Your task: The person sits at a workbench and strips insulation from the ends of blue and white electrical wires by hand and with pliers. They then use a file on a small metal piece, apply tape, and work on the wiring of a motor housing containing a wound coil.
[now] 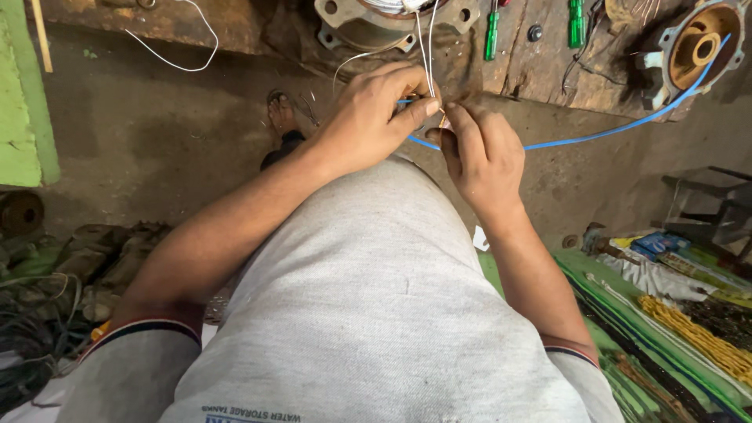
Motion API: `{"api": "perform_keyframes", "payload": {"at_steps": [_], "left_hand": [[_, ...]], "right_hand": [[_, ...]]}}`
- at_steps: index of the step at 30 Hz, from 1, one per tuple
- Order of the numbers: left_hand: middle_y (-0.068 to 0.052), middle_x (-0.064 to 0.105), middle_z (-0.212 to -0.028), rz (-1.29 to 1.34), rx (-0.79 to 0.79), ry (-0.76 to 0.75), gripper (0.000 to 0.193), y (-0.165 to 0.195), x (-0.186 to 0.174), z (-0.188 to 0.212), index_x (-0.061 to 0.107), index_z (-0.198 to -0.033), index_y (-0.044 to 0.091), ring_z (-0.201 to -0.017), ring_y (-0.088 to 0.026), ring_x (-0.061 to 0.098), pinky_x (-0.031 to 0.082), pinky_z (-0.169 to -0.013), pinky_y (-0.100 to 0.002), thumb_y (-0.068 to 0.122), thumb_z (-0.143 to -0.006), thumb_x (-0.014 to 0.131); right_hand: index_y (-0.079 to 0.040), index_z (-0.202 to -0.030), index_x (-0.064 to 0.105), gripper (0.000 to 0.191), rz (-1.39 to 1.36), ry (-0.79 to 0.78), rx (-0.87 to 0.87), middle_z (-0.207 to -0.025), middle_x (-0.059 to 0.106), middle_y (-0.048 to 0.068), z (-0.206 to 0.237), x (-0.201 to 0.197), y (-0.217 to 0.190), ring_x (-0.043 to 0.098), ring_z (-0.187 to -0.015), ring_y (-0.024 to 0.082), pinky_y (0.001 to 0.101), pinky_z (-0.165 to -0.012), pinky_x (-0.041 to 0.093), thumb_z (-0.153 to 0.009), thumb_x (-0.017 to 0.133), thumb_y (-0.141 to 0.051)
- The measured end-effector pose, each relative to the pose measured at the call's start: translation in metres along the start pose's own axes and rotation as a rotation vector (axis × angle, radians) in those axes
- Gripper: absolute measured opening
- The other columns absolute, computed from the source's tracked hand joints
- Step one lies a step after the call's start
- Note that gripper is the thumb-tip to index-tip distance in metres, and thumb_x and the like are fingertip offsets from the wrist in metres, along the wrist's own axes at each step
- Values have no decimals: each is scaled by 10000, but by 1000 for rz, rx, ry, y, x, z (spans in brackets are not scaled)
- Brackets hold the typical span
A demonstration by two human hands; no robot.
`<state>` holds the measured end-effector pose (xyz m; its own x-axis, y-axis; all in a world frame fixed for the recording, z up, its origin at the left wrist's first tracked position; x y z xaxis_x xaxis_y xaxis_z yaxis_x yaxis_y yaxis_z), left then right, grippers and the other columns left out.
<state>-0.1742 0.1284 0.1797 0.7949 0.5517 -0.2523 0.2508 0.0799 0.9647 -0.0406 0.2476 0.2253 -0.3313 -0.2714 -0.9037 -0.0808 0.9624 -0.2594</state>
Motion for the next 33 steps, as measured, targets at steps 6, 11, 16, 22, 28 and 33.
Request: {"api": "perform_keyframes", "payload": {"at_steps": [6,11,16,22,28,33], "left_hand": [[-127,677,-960,-27,-4,-26,213,-1,1,-3,670,-1022,19,-898,-287,684,531,-800,-415,231,-1006,685],[-131,682,-996,10,28,-30,212,1,-3,-4,674,-1041,21,-935,-291,686,539,-827,-417,232,-1012,675],[-132,679,-958,-24,59,-28,217,2,-4,-4,671,-1022,15,-938,-302,674,528,-844,-431,232,-1027,670],[-118,656,-979,-17,8,-28,250,-3,1,-3,656,-1035,13,-923,-271,672,531,-820,-405,263,-1039,653],[-65,637,-959,114,-52,62,309,-10,10,-5,704,-969,29,-864,-207,687,560,-765,-336,336,-1006,729],[-51,635,-963,187,26,116,232,-15,12,-8,706,-959,24,-852,-165,675,556,-744,-304,250,-981,756]], "right_hand": [[-20,-1111,653,167,-567,-46,619,-913,638,136,12,32,31,611,-739,285,374,-656,482,-1076,686,-179],[-47,-1057,645,190,-1183,-139,1050,-880,637,100,26,43,38,606,-725,256,360,-644,472,-1070,692,-231],[-75,-1003,637,225,-309,-47,364,-847,635,64,5,1,9,601,-711,226,345,-632,463,-1064,698,-283],[-52,-1135,656,238,148,10,50,-930,630,111,-11,7,-1,612,-773,301,392,-657,475,-958,796,-128],[-65,-1014,578,143,-355,34,466,-820,575,66,10,31,9,564,-694,219,373,-624,446,-1088,672,-143],[-53,-1015,583,141,-885,-25,807,-793,591,63,24,43,20,568,-671,187,334,-613,452,-1101,611,-162]]}}
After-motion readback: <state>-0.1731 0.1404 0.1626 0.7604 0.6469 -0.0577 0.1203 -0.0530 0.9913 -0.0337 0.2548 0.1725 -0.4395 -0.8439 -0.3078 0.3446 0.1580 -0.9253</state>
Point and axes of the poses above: each hand's wrist, its own z-axis away from the middle knuckle, its own x-axis out of the palm, y = z × x, the point moved 4 cm from there along -z, towards the middle knuckle
